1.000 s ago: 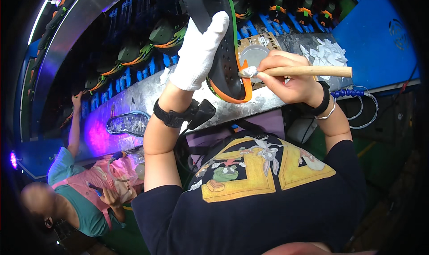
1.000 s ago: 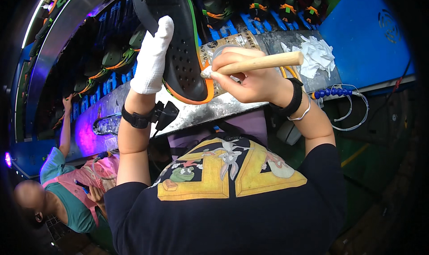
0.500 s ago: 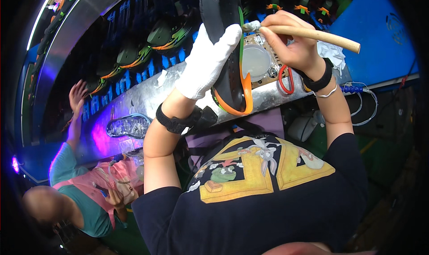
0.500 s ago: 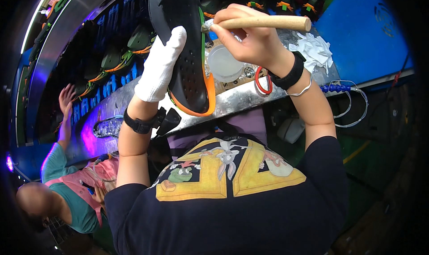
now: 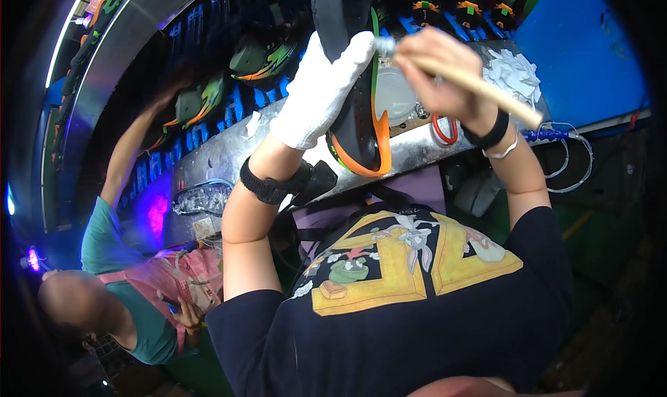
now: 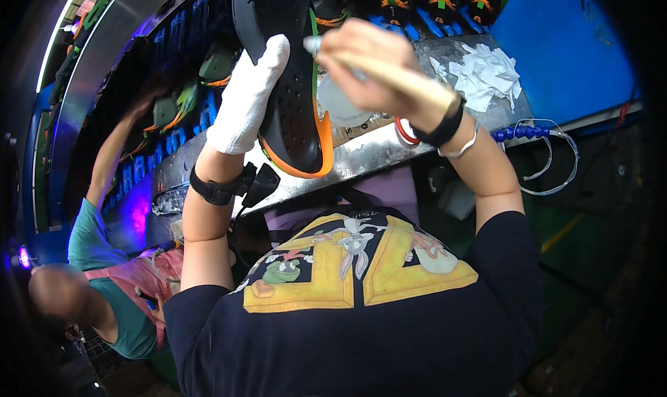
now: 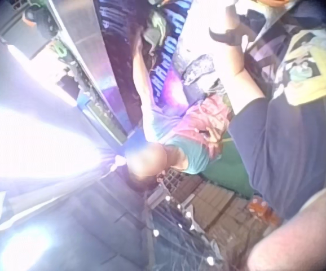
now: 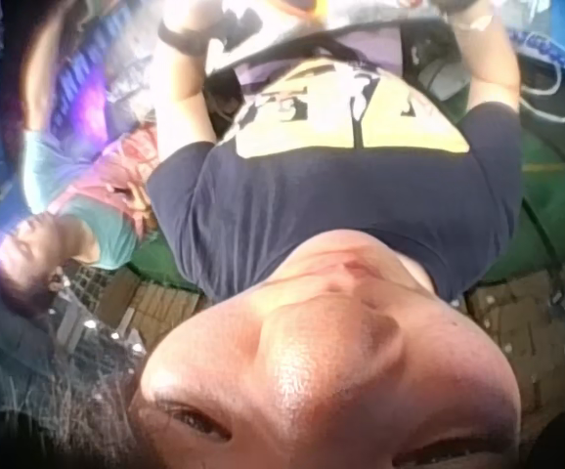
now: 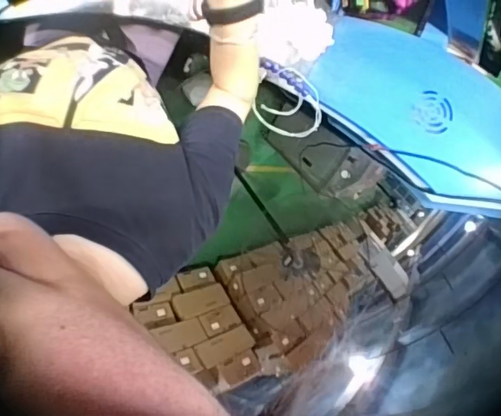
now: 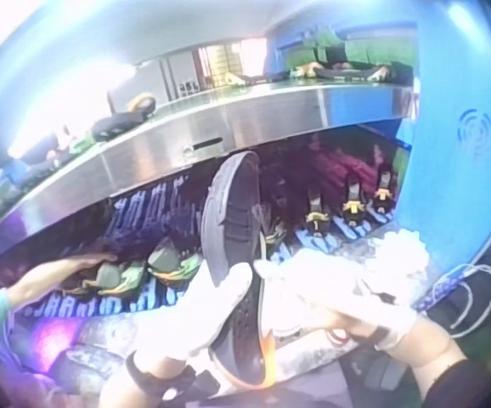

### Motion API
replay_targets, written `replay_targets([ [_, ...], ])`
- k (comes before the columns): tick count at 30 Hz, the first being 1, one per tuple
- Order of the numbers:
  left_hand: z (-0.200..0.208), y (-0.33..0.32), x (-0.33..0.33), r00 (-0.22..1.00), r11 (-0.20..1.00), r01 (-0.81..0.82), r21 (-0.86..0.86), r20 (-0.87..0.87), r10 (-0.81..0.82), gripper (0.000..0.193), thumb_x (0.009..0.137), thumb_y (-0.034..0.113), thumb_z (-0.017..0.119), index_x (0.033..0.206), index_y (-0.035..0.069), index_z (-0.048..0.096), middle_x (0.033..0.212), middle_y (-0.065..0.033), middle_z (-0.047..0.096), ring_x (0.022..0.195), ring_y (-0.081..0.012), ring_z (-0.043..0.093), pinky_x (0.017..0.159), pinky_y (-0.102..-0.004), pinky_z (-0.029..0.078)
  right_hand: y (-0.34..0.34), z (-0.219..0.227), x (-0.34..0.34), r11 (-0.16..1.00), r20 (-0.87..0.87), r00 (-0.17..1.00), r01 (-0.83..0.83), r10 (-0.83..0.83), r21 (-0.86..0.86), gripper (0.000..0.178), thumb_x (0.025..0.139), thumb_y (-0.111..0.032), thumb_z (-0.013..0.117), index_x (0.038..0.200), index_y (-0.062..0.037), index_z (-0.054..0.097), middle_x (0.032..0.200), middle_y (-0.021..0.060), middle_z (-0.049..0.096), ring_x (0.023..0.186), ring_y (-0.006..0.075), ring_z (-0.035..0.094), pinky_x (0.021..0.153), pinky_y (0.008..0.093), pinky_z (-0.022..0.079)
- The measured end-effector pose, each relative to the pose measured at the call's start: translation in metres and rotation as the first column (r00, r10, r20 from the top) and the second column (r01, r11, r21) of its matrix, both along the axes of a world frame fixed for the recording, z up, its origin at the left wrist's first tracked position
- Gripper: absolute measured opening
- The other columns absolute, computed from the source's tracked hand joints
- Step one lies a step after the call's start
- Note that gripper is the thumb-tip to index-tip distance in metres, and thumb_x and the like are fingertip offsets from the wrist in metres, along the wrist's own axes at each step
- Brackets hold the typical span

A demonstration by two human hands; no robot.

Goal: Applying adhesive or primer to the bottom and side edges of shoe soles using a manual brush applicator.

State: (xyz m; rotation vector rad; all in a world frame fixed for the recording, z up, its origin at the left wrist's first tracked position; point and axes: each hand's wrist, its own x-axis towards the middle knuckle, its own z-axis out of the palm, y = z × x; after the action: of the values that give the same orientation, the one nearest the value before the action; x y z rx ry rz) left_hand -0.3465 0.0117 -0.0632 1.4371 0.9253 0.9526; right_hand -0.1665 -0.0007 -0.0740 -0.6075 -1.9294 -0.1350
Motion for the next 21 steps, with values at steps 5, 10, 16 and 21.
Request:
replay_targets([
  [5,0.0,0.003,0.001,0.995,0.997,-0.053,0.054,-0.086,0.057,0.053,0.076,0.047,0.057,0.103,0.003,0.045,0.087,-0.0049,0.05,0.08,-0.0119,0.05,0.071,-0.0259,0.043,-0.045,-0.018,-0.009,0.984,0.005,0.998,-0.068,0.069,-0.165,0.011,0.065,0.003,0.063,0.073,0.0017,0.056,0.068,0.0098,0.056,0.054,0.0209,0.055,0.045,0.0266,0.043],
  [10,0.012,0.004,0.009,0.972,0.993,-0.048,0.111,-0.226,0.072,0.058,0.075,0.052,0.055,0.104,0.003,0.043,0.088,-0.0078,0.049,0.081,-0.0157,0.051,0.073,-0.0284,0.044,-0.06,-0.021,-0.003,0.941,-0.049,0.988,-0.156,0.148,-0.299,0.013,0.064,0.005,0.063,0.074,0.0019,0.055,0.066,0.0098,0.055,0.051,0.0205,0.053,0.042,0.0261,0.041],
  [16,0.025,0.014,0.051,0.95,0.998,0.024,0.053,-0.314,-0.006,0.058,0.076,0.05,0.055,0.107,0.002,0.043,0.092,-0.0089,0.05,0.086,-0.016,0.05,0.077,-0.029,0.043,-0.061,-0.022,0.037,0.878,-0.116,0.953,-0.303,0.28,-0.37,0.006,0.067,0.002,0.061,0.07,0.0024,0.057,0.07,0.0105,0.056,0.057,0.02,0.054,0.045,0.0267,0.041],
  [21,0.049,0.016,0.075,0.975,0.976,0.17,-0.135,-0.12,-0.186,0.043,0.089,0.034,0.042,0.115,0.0,0.046,0.109,-0.0068,0.053,0.094,-0.012,0.053,0.083,-0.0265,0.041,-0.086,-0.002,0.103,0.821,-0.585,0.809,-0.37,0.056,-0.434,0.007,0.072,0.002,0.057,0.078,0.0024,0.057,0.065,0.0077,0.054,0.055,0.0121,0.048,0.048,0.0255,0.036],
])
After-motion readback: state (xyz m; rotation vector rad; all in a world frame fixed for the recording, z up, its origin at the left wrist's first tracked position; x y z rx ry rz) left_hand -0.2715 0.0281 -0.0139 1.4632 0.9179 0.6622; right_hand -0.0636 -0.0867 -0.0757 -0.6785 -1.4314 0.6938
